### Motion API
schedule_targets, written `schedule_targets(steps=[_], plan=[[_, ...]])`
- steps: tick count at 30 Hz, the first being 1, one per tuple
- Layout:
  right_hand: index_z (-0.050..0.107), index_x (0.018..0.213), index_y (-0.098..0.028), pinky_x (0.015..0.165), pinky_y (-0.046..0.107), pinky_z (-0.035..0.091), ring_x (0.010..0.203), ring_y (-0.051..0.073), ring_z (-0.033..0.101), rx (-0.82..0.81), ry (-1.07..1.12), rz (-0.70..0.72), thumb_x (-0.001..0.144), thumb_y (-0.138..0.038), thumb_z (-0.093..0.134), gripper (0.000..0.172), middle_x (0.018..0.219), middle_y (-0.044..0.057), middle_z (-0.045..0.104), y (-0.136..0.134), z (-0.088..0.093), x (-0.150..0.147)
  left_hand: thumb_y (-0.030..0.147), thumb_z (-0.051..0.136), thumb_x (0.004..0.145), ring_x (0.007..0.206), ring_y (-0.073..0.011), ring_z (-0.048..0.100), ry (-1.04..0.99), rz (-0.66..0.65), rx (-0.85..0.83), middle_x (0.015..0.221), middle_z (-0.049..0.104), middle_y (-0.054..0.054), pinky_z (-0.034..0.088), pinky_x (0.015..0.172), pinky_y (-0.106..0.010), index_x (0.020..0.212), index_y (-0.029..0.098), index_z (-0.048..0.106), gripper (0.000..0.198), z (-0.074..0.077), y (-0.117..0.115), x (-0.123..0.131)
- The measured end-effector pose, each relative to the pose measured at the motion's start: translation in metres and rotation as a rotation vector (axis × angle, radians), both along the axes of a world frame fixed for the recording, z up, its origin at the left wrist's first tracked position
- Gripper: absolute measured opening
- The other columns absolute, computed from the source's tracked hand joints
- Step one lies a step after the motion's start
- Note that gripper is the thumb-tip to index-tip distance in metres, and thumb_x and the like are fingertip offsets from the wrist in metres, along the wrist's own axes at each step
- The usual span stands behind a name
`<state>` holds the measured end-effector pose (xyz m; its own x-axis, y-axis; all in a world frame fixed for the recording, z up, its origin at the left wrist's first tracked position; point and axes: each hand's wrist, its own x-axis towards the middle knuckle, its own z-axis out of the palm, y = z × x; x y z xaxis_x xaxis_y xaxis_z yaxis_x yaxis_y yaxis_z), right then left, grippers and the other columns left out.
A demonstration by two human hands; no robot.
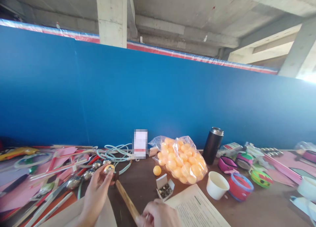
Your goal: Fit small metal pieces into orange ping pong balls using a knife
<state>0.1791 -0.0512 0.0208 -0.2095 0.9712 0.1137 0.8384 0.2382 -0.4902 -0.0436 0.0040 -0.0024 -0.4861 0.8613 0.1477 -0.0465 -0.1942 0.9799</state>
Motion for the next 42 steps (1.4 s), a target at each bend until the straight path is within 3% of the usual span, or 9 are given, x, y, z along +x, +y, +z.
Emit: schedule_targets(steps=[3, 6, 9, 14, 23, 29, 36, 42], plan=[[0.061, 0.073, -0.022, 0.058, 0.021, 0.041, 0.059, 0.012, 0.058, 0.187, 0.072, -0.027, 0.084, -0.036, 0.043, 0.025, 0.072, 0.0, 0.061, 0.008, 0.004, 0.01, 0.047, 0.061, 0.071, 0.086, -0.0232, 0.061, -0.014, -0.009, -0.012, 0.104, 0.061, -0.007, 0.055, 0.064, -0.034, 0.117, 0.023, 0.05, 0.054, 0.001, 0.0, 0.001], [0.059, 0.082, -0.025, 0.058, 0.023, 0.041, 0.065, 0.014, 0.059, 0.278, 0.013, -0.145, 0.087, -0.034, 0.04, 0.022, 0.083, 0.001, 0.061, 0.016, 0.008, 0.023, 0.048, 0.06, 0.071, 0.082, -0.0229, 0.062, 0.016, 0.003, -0.041, 0.099, 0.061, -0.006, 0.055, 0.06, -0.033, 0.116, 0.023, 0.052, 0.052, 0.003, 0.0, 0.002], [0.059, 0.083, -0.027, 0.051, 0.023, 0.036, 0.07, 0.016, 0.061, 0.255, -0.137, -0.253, 0.085, -0.029, 0.043, 0.016, 0.087, 0.0, 0.061, 0.022, 0.01, 0.031, 0.049, 0.06, 0.071, 0.081, -0.0231, 0.061, 0.037, -0.023, -0.064, 0.096, 0.061, -0.005, 0.055, 0.059, -0.033, 0.115, 0.024, 0.051, 0.052, 0.002, -0.001, 0.002], [0.06, 0.08, -0.027, 0.047, 0.023, 0.028, 0.063, 0.017, 0.063, 0.151, -0.296, -0.288, 0.084, -0.025, 0.044, 0.016, 0.089, 0.0, 0.061, 0.025, 0.012, 0.032, 0.051, 0.062, 0.068, 0.08, -0.0236, 0.061, 0.037, -0.045, -0.068, 0.095, 0.062, -0.005, 0.054, 0.059, -0.034, 0.111, 0.023, 0.054, 0.053, -0.001, -0.001, 0.002], [0.058, 0.072, -0.025, 0.046, 0.021, 0.025, 0.065, 0.016, 0.062, 0.12, -0.217, -0.312, 0.079, -0.023, 0.048, 0.012, 0.083, -0.001, 0.065, 0.031, 0.009, 0.033, 0.05, 0.065, 0.063, 0.066, -0.0205, 0.062, 0.139, -0.095, 0.039, 0.088, 0.069, -0.007, 0.051, 0.061, -0.031, 0.101, 0.021, 0.064, 0.048, 0.011, -0.011, 0.011], [0.055, 0.075, -0.024, 0.047, 0.022, 0.027, 0.064, 0.016, 0.062, 0.147, -0.23, -0.297, 0.082, -0.024, 0.043, 0.014, 0.085, 0.0, 0.064, 0.034, -0.001, 0.036, 0.045, 0.062, 0.069, 0.075, -0.0208, 0.063, 0.273, -0.156, 0.074, 0.1, 0.067, -0.006, 0.05, 0.069, -0.031, 0.103, 0.025, 0.062, 0.039, 0.011, -0.018, 0.017], [0.056, 0.078, -0.024, 0.051, 0.022, 0.031, 0.068, 0.016, 0.062, 0.138, -0.21, -0.298, 0.081, -0.022, 0.046, 0.011, 0.086, 0.001, 0.064, 0.028, 0.006, 0.032, 0.04, 0.057, 0.076, 0.083, -0.0201, 0.063, 0.335, -0.235, 0.095, 0.104, 0.064, -0.005, 0.049, 0.076, -0.031, 0.109, 0.026, 0.056, 0.035, 0.005, -0.018, 0.018], [0.056, 0.087, -0.025, 0.053, 0.024, 0.037, 0.071, 0.018, 0.061, 0.207, -0.058, -0.289, 0.087, -0.026, 0.039, 0.017, 0.091, 0.002, 0.063, 0.034, 0.001, 0.038, 0.038, 0.058, 0.077, 0.092, -0.0225, 0.061, 0.318, -0.09, 0.174, 0.112, 0.059, -0.007, 0.05, 0.077, -0.032, 0.113, 0.025, 0.054, 0.039, 0.008, -0.018, 0.018]])
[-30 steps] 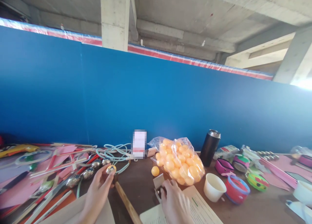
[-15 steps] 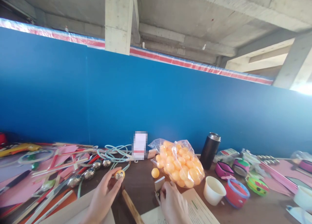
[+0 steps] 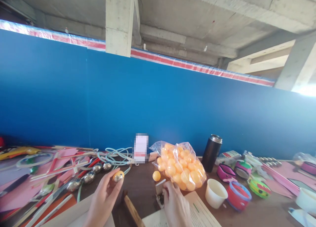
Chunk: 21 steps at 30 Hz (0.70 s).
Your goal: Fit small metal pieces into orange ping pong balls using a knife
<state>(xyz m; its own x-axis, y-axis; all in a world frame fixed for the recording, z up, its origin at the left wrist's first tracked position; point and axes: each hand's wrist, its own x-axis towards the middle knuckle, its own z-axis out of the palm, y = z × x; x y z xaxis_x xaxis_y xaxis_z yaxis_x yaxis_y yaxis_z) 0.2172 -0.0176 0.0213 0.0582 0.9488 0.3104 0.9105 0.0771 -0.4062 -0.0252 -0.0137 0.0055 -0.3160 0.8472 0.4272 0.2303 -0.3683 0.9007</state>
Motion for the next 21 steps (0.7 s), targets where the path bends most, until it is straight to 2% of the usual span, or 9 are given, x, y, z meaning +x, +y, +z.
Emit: schedule_targets(steps=[2, 4, 8, 11, 14, 18, 21], plan=[[0.056, 0.091, -0.025, 0.061, 0.027, 0.042, 0.076, 0.019, 0.061, 0.073, 0.149, 0.059, 0.088, -0.031, 0.038, 0.019, 0.092, 0.002, 0.062, 0.005, -0.005, 0.004, 0.037, 0.058, 0.077, 0.095, -0.0241, 0.06, -0.006, 0.022, 0.046, 0.114, 0.058, -0.009, 0.051, 0.074, -0.032, 0.114, 0.024, 0.053, 0.04, 0.005, -0.004, 0.004], [0.056, 0.091, -0.024, 0.064, 0.029, 0.046, 0.072, 0.019, 0.061, 0.096, 0.378, 0.127, 0.087, -0.036, 0.039, 0.021, 0.085, 0.002, 0.062, 0.01, -0.009, 0.005, 0.035, 0.058, 0.077, 0.096, -0.0248, 0.06, 0.02, -0.007, 0.084, 0.115, 0.057, -0.011, 0.053, 0.072, -0.032, 0.115, 0.022, 0.053, 0.04, 0.01, -0.011, 0.01], [0.056, 0.088, -0.021, 0.047, 0.027, 0.048, 0.051, 0.017, 0.057, -0.011, 0.88, 0.17, 0.081, -0.049, 0.049, 0.03, 0.059, -0.002, 0.056, 0.013, -0.01, -0.001, 0.027, 0.055, 0.08, 0.095, -0.0226, 0.061, 0.183, -0.07, 0.175, 0.111, 0.059, -0.01, 0.053, 0.075, -0.032, 0.113, 0.023, 0.052, 0.034, 0.018, -0.027, 0.027], [0.056, 0.087, -0.018, 0.048, 0.026, 0.049, 0.05, 0.016, 0.057, -0.019, 1.055, 0.212, 0.076, -0.051, 0.057, 0.035, 0.057, -0.002, 0.057, 0.01, -0.004, -0.007, 0.022, 0.057, 0.079, 0.101, -0.0226, 0.059, 0.323, -0.117, 0.284, 0.112, 0.059, -0.009, 0.052, 0.081, -0.032, 0.115, 0.025, 0.052, 0.037, 0.021, -0.037, 0.037], [0.055, 0.09, -0.018, 0.045, 0.025, 0.047, 0.046, 0.014, 0.055, -0.009, 1.02, 0.213, 0.079, -0.05, 0.054, 0.035, 0.055, -0.003, 0.055, 0.007, -0.001, -0.008, 0.018, 0.056, 0.079, 0.099, -0.0205, 0.059, 0.429, -0.209, 0.306, 0.11, 0.059, -0.009, 0.051, 0.081, -0.029, 0.118, 0.027, 0.048, 0.04, 0.019, -0.043, 0.043], [0.054, 0.093, -0.018, 0.042, 0.023, 0.042, 0.044, 0.013, 0.051, 0.03, 0.724, 0.153, 0.086, -0.047, 0.04, 0.033, 0.061, -0.001, 0.057, 0.009, -0.002, -0.001, 0.02, 0.056, 0.079, 0.09, -0.0181, 0.063, 0.587, -0.455, 0.255, 0.108, 0.059, -0.007, 0.053, 0.077, -0.026, 0.118, 0.028, 0.046, 0.041, 0.014, -0.044, 0.046], [0.057, 0.087, -0.02, 0.055, 0.025, 0.044, 0.06, 0.016, 0.057, 0.054, 0.576, 0.118, 0.086, -0.041, 0.042, 0.026, 0.079, 0.004, 0.063, 0.009, -0.002, 0.006, 0.024, 0.055, 0.08, 0.083, -0.0166, 0.064, 0.62, -0.496, 0.179, 0.109, 0.059, -0.007, 0.054, 0.07, -0.023, 0.116, 0.029, 0.046, 0.038, 0.012, -0.043, 0.044]])
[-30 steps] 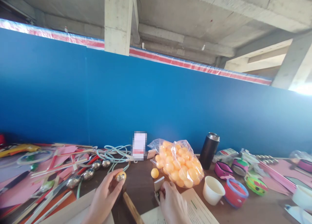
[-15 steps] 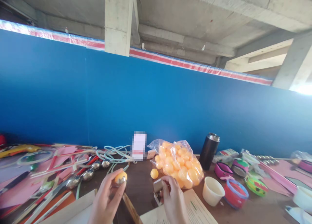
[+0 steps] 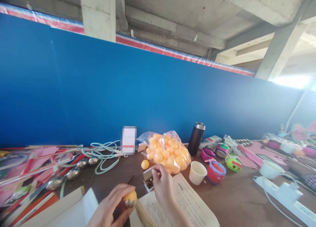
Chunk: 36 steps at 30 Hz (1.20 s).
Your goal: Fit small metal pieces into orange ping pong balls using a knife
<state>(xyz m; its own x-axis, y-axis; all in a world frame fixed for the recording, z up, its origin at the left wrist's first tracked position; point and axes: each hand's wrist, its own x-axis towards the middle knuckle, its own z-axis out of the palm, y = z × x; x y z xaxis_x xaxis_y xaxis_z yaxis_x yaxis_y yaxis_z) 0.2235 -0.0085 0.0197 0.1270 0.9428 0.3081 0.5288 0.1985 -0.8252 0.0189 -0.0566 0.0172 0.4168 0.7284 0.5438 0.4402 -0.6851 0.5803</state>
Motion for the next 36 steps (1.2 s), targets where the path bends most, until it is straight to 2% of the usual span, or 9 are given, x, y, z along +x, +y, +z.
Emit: schedule_targets(steps=[3, 7, 11, 16, 21, 27, 36], plan=[[0.062, 0.079, -0.024, 0.064, 0.026, 0.039, 0.072, 0.017, 0.057, -0.013, -0.169, -0.028, 0.082, -0.032, 0.048, 0.016, 0.081, 0.001, 0.062, -0.004, 0.001, 0.003, 0.024, 0.053, 0.081, 0.082, -0.0155, 0.063, -0.004, 0.027, -0.039, 0.109, 0.058, -0.006, 0.053, 0.069, -0.022, 0.116, 0.029, 0.046, 0.035, -0.001, 0.001, -0.001], [0.064, 0.068, -0.026, 0.055, 0.025, 0.028, 0.067, 0.015, 0.055, -0.088, -0.353, -0.048, 0.076, -0.03, 0.054, 0.013, 0.074, -0.002, 0.059, -0.009, -0.001, 0.0, 0.024, 0.051, 0.082, 0.087, -0.016, 0.062, -0.032, 0.047, -0.065, 0.107, 0.059, -0.005, 0.051, 0.079, -0.025, 0.114, 0.028, 0.048, 0.033, -0.001, 0.0, -0.001], [0.063, 0.064, -0.026, 0.052, 0.024, 0.023, 0.064, 0.013, 0.055, -0.14, -0.454, -0.06, 0.073, -0.028, 0.055, 0.012, 0.075, -0.003, 0.058, -0.009, -0.003, -0.003, 0.025, 0.052, 0.082, 0.09, -0.017, 0.061, -0.087, 0.091, -0.102, 0.106, 0.059, -0.006, 0.05, 0.079, -0.026, 0.113, 0.027, 0.051, 0.031, -0.001, 0.0, -0.001], [0.059, 0.065, -0.026, 0.051, 0.023, 0.022, 0.063, 0.012, 0.054, -0.151, -0.505, -0.062, 0.074, -0.027, 0.054, 0.01, 0.074, -0.004, 0.059, -0.007, -0.004, -0.004, 0.029, 0.053, 0.081, 0.098, -0.0197, 0.059, -0.162, 0.168, -0.155, 0.107, 0.06, -0.007, 0.048, 0.086, -0.031, 0.111, 0.026, 0.054, 0.03, -0.001, 0.003, -0.002], [0.055, 0.069, -0.025, 0.053, 0.023, 0.024, 0.067, 0.014, 0.055, -0.143, -0.516, -0.085, 0.078, -0.027, 0.05, 0.01, 0.074, -0.004, 0.061, -0.005, -0.006, -0.003, 0.033, 0.053, 0.081, 0.097, -0.0204, 0.059, -0.216, 0.195, -0.195, 0.106, 0.061, -0.008, 0.048, 0.085, -0.032, 0.11, 0.024, 0.055, 0.03, -0.002, 0.007, -0.004], [0.054, 0.077, -0.026, 0.056, 0.023, 0.029, 0.077, 0.016, 0.058, -0.131, -0.514, -0.147, 0.085, -0.031, 0.041, 0.016, 0.083, -0.003, 0.064, 0.0, 0.002, 0.01, 0.035, 0.052, 0.082, 0.102, -0.0199, 0.056, -0.202, 0.186, -0.234, 0.112, 0.059, -0.007, 0.046, 0.088, -0.032, 0.113, 0.026, 0.052, 0.032, -0.005, 0.011, -0.007], [0.063, 0.071, -0.028, 0.052, 0.025, 0.024, 0.069, 0.017, 0.06, -0.207, -0.596, -0.114, 0.075, -0.034, 0.059, 0.008, 0.076, -0.002, 0.065, -0.007, 0.001, 0.006, 0.035, 0.052, 0.082, 0.1, -0.0201, 0.057, -0.221, 0.192, -0.238, 0.11, 0.06, -0.007, 0.047, 0.086, -0.032, 0.112, 0.026, 0.053, 0.031, -0.006, 0.01, -0.006]])
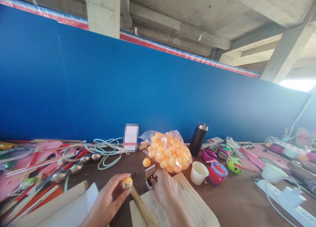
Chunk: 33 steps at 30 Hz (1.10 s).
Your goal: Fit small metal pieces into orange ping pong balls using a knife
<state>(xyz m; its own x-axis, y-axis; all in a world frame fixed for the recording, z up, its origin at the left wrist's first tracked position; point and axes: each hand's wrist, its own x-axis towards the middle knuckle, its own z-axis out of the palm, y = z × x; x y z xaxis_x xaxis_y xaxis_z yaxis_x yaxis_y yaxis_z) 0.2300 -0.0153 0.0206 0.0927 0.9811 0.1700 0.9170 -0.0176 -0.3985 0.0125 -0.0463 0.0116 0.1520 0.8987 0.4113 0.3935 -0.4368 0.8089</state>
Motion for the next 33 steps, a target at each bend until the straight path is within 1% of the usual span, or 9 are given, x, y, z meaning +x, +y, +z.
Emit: schedule_targets(steps=[3, 7, 10, 14, 17, 20, 25, 29, 33], plan=[[0.061, 0.071, -0.026, 0.051, 0.025, 0.023, 0.07, 0.016, 0.059, 0.0, -0.006, 0.007, 0.075, -0.029, 0.057, 0.007, 0.078, -0.003, 0.065, 0.0, -0.001, -0.004, 0.034, 0.053, 0.082, 0.099, -0.0191, 0.058, -0.006, -0.01, 0.002, 0.11, 0.06, -0.006, 0.047, 0.086, -0.03, 0.112, 0.026, 0.053, 0.031, -0.001, 0.0, 0.0], [0.058, 0.07, -0.024, 0.052, 0.024, 0.023, 0.071, 0.015, 0.058, 0.015, -0.015, 0.01, 0.078, -0.027, 0.053, 0.01, 0.079, -0.003, 0.064, 0.0, -0.002, -0.005, 0.034, 0.052, 0.082, 0.098, -0.0182, 0.058, -0.021, -0.018, -0.009, 0.109, 0.06, -0.006, 0.047, 0.086, -0.03, 0.112, 0.026, 0.052, 0.031, -0.002, 0.0, -0.001], [0.056, 0.072, -0.024, 0.052, 0.024, 0.024, 0.071, 0.016, 0.058, 0.023, -0.022, 0.003, 0.082, -0.027, 0.048, 0.013, 0.078, -0.002, 0.063, 0.0, -0.001, -0.003, 0.035, 0.051, 0.083, 0.097, -0.0182, 0.058, -0.043, -0.019, -0.033, 0.109, 0.06, -0.006, 0.048, 0.084, -0.03, 0.112, 0.026, 0.052, 0.031, -0.001, 0.0, -0.001], [0.058, 0.074, -0.026, 0.052, 0.024, 0.025, 0.073, 0.016, 0.059, 0.04, -0.036, 0.009, 0.085, -0.031, 0.043, 0.019, 0.083, -0.002, 0.063, 0.0, 0.003, -0.002, 0.036, 0.05, 0.083, 0.096, -0.0185, 0.058, -0.043, -0.025, -0.047, 0.108, 0.059, -0.007, 0.048, 0.083, -0.031, 0.112, 0.025, 0.052, 0.031, 0.0, 0.001, -0.001], [0.061, 0.074, -0.027, 0.052, 0.024, 0.024, 0.071, 0.016, 0.059, 0.031, -0.054, 0.024, 0.082, -0.034, 0.049, 0.016, 0.08, -0.002, 0.063, 0.0, 0.004, -0.004, 0.037, 0.051, 0.083, 0.098, -0.019, 0.057, -0.026, -0.022, -0.041, 0.108, 0.06, -0.007, 0.047, 0.086, -0.032, 0.112, 0.026, 0.053, 0.031, 0.0, 0.0, -0.001], [0.06, 0.069, -0.025, 0.049, 0.025, 0.022, 0.066, 0.015, 0.059, 0.025, -0.076, 0.025, 0.078, -0.033, 0.054, 0.013, 0.081, -0.001, 0.062, -0.001, 0.002, -0.009, 0.036, 0.052, 0.082, 0.099, -0.0196, 0.057, -0.026, -0.014, -0.032, 0.108, 0.061, -0.007, 0.046, 0.087, -0.032, 0.111, 0.026, 0.054, 0.031, -0.001, 0.0, 0.0], [0.058, 0.07, -0.026, 0.049, 0.026, 0.02, 0.064, 0.015, 0.058, 0.071, -0.121, 0.036, 0.08, -0.025, 0.047, 0.015, 0.078, -0.002, 0.061, -0.001, -0.004, -0.016, 0.036, 0.053, 0.081, 0.094, -0.0196, 0.059, -0.045, -0.013, -0.017, 0.105, 0.062, -0.007, 0.048, 0.083, -0.031, 0.109, 0.025, 0.056, 0.03, 0.0, -0.001, 0.002], [0.056, 0.07, -0.024, 0.049, 0.026, 0.019, 0.062, 0.015, 0.056, 0.091, -0.131, 0.045, 0.082, -0.024, 0.044, 0.017, 0.078, -0.001, 0.061, -0.001, -0.005, -0.015, 0.034, 0.055, 0.079, 0.087, -0.0196, 0.061, -0.066, 0.013, -0.021, 0.099, 0.064, -0.007, 0.05, 0.078, -0.03, 0.106, 0.023, 0.058, 0.029, 0.004, -0.001, 0.004], [0.056, 0.073, -0.024, 0.049, 0.026, 0.019, 0.061, 0.014, 0.055, 0.109, -0.141, 0.064, 0.084, -0.024, 0.042, 0.018, 0.081, -0.001, 0.06, -0.004, -0.005, -0.015, 0.033, 0.055, 0.079, 0.088, -0.0194, 0.061, -0.089, 0.004, -0.031, 0.099, 0.064, -0.007, 0.05, 0.079, -0.03, 0.105, 0.023, 0.058, 0.029, 0.005, -0.002, 0.004]])
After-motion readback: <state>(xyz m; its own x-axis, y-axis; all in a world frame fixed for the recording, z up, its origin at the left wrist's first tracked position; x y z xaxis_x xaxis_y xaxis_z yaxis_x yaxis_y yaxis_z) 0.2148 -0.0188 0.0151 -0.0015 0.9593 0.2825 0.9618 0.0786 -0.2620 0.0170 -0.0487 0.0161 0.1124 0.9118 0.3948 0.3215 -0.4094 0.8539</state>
